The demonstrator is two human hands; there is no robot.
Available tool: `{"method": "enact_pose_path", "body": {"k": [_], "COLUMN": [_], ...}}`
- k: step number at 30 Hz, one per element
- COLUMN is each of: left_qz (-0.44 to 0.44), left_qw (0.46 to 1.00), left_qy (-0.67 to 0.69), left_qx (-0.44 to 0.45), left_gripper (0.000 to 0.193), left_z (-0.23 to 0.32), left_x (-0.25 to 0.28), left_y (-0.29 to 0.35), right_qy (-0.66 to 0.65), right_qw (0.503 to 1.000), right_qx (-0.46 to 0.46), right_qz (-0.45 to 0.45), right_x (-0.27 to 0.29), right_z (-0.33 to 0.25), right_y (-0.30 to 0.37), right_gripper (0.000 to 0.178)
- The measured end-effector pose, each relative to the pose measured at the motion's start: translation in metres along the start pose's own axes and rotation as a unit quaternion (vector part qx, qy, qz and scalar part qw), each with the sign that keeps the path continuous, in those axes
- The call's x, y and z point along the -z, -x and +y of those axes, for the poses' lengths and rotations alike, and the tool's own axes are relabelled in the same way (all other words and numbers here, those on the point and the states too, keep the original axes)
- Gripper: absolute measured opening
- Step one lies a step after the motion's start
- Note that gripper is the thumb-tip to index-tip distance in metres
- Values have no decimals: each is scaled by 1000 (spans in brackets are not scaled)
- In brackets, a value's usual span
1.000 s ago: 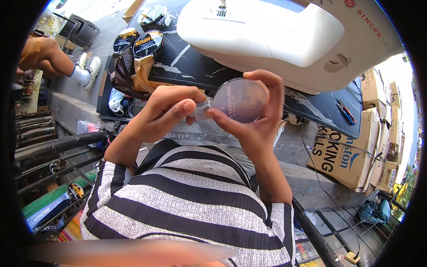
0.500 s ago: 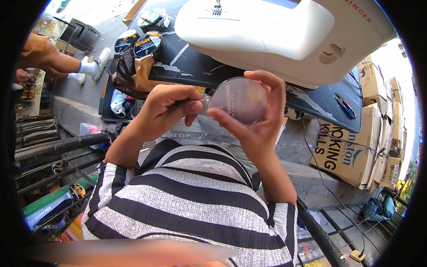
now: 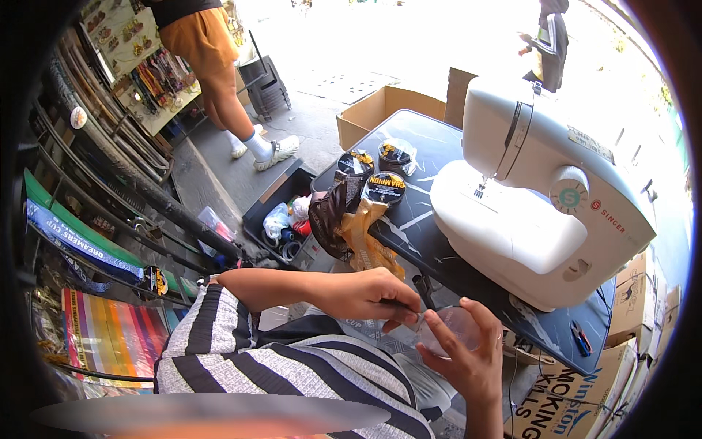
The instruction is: The person threads a Singer sewing machine, guiding thread through the upper tension assembly and needle area. They then handle a spool of thread and a strip of ribbon, preparing materials for sewing.
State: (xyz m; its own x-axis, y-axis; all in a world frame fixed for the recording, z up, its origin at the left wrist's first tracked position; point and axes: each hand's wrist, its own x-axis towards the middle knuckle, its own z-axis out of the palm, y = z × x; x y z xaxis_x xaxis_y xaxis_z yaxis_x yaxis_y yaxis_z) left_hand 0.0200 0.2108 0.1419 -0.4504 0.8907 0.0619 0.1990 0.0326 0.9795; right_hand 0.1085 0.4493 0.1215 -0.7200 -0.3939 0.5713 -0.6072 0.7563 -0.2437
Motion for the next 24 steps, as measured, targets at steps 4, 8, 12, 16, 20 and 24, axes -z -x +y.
{"method": "enact_pose_path", "body": {"k": [4, 8, 12, 16, 20, 24], "left_qz": [-16, 2, -14, 7, 109, 103], "left_qw": [999, 993, 995, 996, 986, 989], "left_qy": [26, 103, 97, 92, 119, -20], "left_qx": [18, 55, 35, 13, -52, -100], "left_gripper": [18, 21, 24, 29, 26, 25], "left_z": [4, 2, 1, -1, -6, -8], "left_x": [9, 14, 17, 12, 0, 0], "left_y": [0, -2, -8, -11, -11, -10], "right_qy": [50, 9, 18, 23, 18, 36], "right_qw": [996, 998, 998, 998, 999, 998], "right_qx": [71, 52, 59, 50, 22, 18], "right_qz": [-9, 18, 29, 38, 43, 38], "right_x": [7, 1, 1, 3, 6, 6], "right_z": [8, 10, 11, 10, 12, 12], "right_y": [-10, -14, -14, -10, -7, -6], "right_gripper": [66, 64, 59, 54, 51, 49]}}
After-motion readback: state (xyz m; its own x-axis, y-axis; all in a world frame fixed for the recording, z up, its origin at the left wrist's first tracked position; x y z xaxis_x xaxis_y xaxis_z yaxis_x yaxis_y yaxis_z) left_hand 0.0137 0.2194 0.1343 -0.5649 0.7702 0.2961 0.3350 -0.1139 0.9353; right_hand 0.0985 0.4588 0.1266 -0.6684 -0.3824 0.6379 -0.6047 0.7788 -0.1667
